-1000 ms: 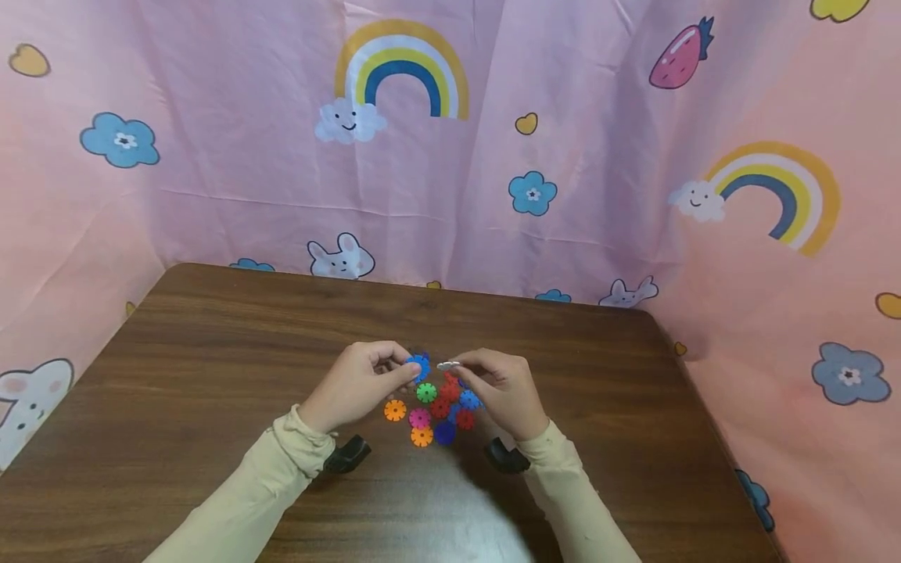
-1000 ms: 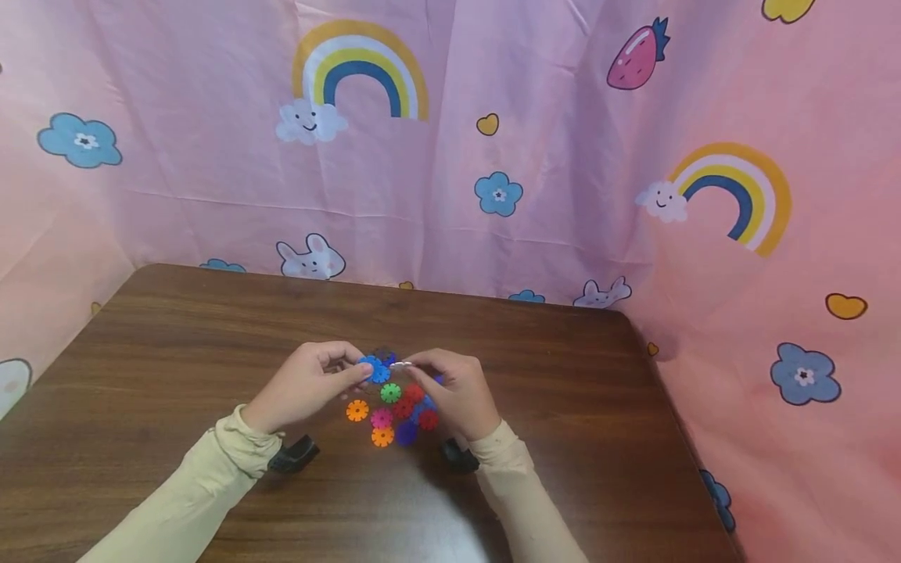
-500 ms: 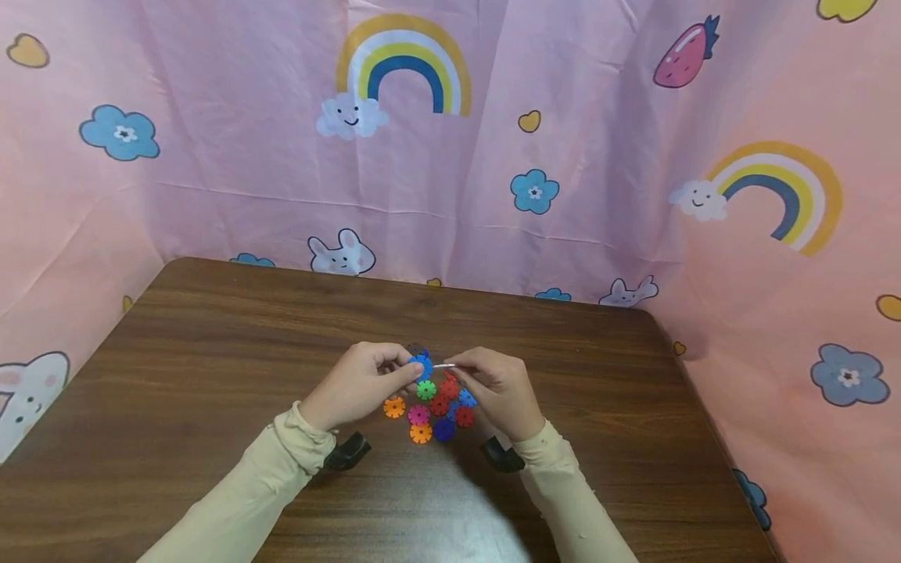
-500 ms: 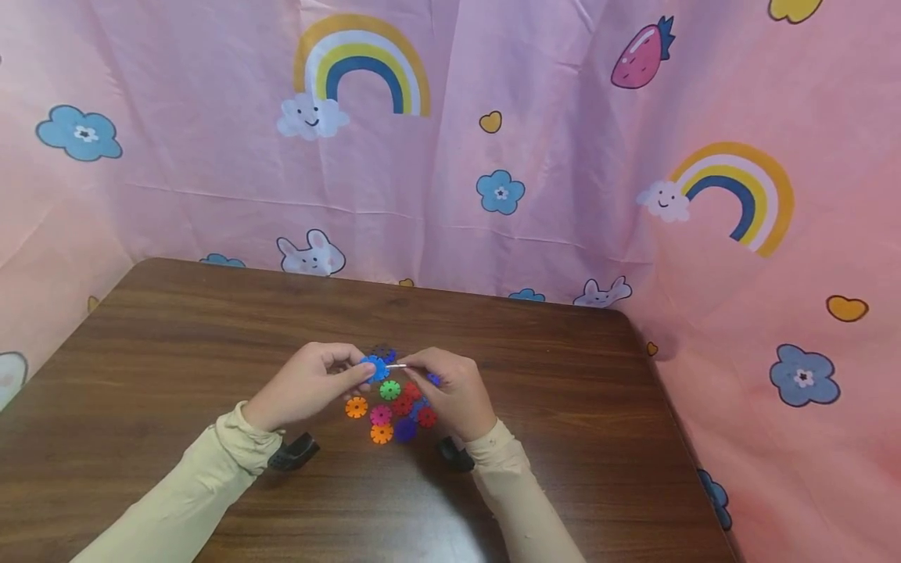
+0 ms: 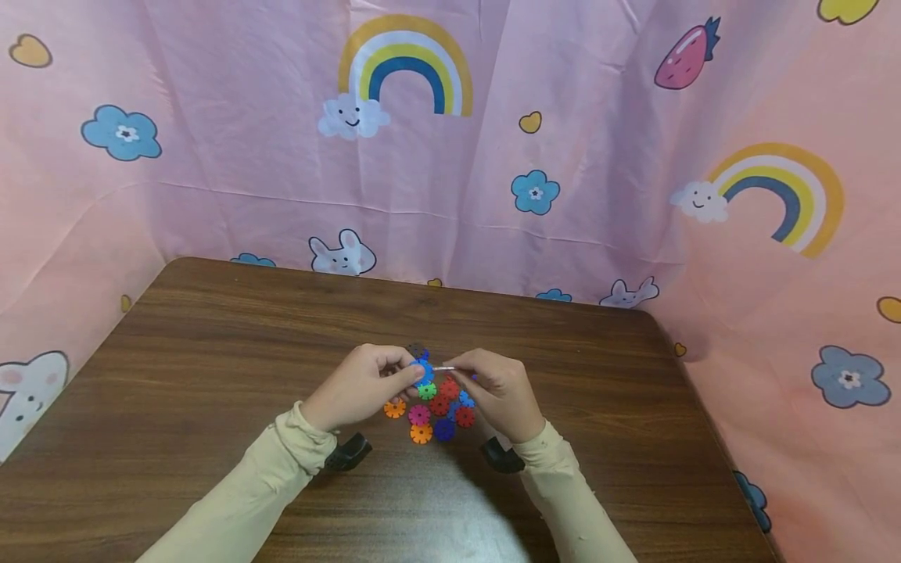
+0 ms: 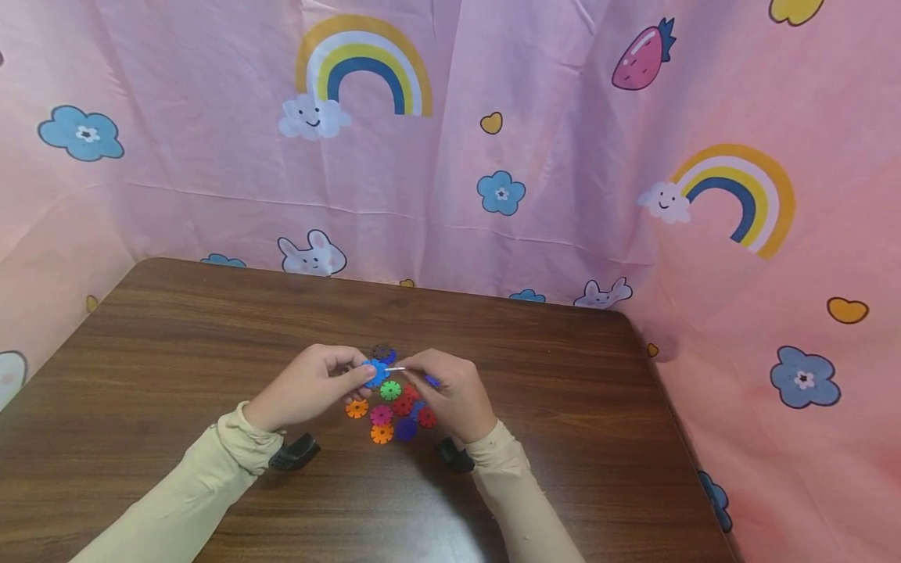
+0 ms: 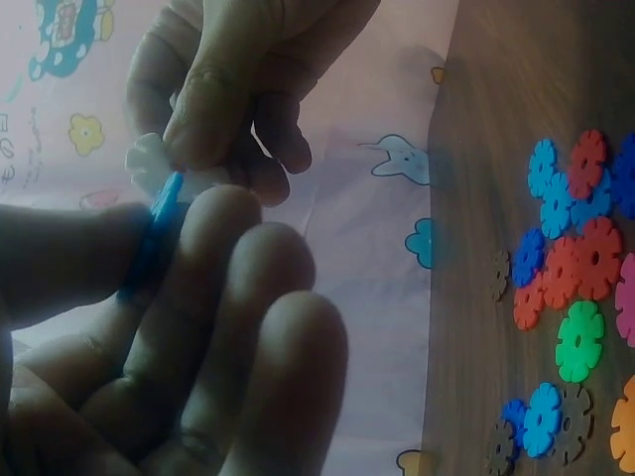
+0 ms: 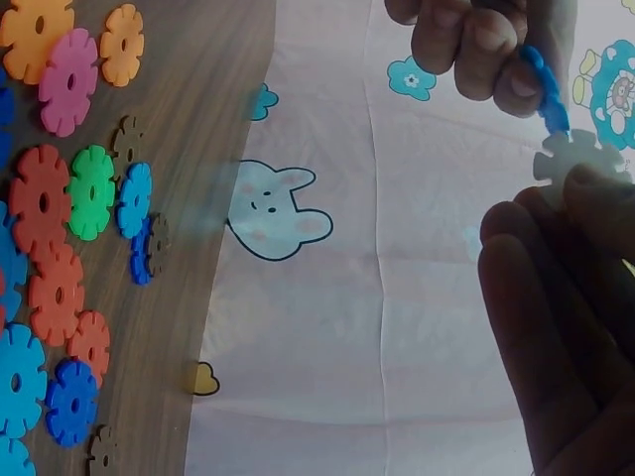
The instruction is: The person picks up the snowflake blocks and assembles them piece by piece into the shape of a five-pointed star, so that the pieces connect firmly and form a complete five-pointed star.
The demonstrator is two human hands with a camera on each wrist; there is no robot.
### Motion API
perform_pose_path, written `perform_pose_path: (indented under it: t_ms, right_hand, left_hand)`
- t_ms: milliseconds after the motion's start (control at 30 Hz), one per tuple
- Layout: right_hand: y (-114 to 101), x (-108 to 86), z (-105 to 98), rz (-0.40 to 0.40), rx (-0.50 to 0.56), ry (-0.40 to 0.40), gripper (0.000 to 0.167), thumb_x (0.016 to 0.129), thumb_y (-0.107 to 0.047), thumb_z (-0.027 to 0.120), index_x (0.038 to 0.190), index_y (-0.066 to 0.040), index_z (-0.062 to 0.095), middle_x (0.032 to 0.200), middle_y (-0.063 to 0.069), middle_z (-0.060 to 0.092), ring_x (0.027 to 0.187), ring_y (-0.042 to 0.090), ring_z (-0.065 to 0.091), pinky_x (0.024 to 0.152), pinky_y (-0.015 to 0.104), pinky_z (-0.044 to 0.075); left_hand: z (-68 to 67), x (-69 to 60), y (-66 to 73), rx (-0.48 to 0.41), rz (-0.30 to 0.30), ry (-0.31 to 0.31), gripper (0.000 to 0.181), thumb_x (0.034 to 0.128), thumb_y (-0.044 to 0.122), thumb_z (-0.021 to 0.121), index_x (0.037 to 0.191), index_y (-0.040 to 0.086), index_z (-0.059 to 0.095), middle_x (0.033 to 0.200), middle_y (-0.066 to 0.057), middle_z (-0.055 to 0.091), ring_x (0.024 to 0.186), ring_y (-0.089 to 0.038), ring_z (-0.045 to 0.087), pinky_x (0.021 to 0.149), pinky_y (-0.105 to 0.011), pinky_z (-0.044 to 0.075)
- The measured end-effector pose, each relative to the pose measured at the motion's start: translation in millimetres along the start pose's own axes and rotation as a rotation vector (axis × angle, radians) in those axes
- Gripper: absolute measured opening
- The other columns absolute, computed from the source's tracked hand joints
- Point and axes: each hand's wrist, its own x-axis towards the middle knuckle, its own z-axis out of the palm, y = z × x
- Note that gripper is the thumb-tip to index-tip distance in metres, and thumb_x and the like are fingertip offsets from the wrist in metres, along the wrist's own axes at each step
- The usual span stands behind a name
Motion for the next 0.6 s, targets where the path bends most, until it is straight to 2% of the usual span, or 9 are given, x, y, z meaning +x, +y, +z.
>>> perform_pose_path:
  t_ms: [200,300,433,600]
  right_hand:
    - [0.2,0.8,1.6,-0.037,0.02,-0.017,0.017,0.086,0.007,0.078,0.1,-0.004,0.076,0.093,0.007,0.077,0.077,0.013,0.072,0.066,0.019,0.056]
    - [-0.3,1.1,1.9,-0.043,0.007,-0.021,0.019,0.084,0.008,0.079,0.099,-0.003,0.076,0.093,0.006,0.077,0.077,0.013,0.072,0.067,0.019,0.057]
    - [-1.2,0.5,1.8,-0.08,-0.022,-0.014,0.024,0.079,0.012,0.081,0.098,-0.002,0.076,0.091,0.007,0.077,0.075,0.013,0.072,0.067,0.019,0.058]
    - [-0.9,0.2,4.5,-0.162,-0.029,0.008,0.024,0.079,0.012,0.081,0.099,-0.001,0.075,0.092,0.011,0.078,0.08,0.018,0.075,0.073,0.023,0.06]
  left_hand:
    - [0.8,-0.3,1.2,-0.008,0.002,-0.001,0.02,0.1037,0.018,0.065,0.087,0.008,0.071,0.078,0.0,0.072,0.074,-0.026,0.072,0.062,-0.03,0.06]
    - [1.2,-0.4,1.6,-0.021,-0.002,-0.005,0.02,0.1037,0.017,0.065,0.087,0.007,0.071,0.079,-0.006,0.073,0.077,-0.03,0.073,0.065,-0.03,0.061]
    - [1.2,-1.0,1.9,-0.035,0.003,-0.009,0.021,0.1038,0.016,0.064,0.088,0.003,0.071,0.082,-0.012,0.074,0.08,-0.029,0.074,0.072,-0.033,0.063]
    - [0.7,-2.0,4.2,-0.014,0.002,0.005,0.022,0.1032,0.016,0.065,0.085,0.004,0.072,0.08,-0.009,0.075,0.079,-0.024,0.075,0.073,-0.035,0.063]
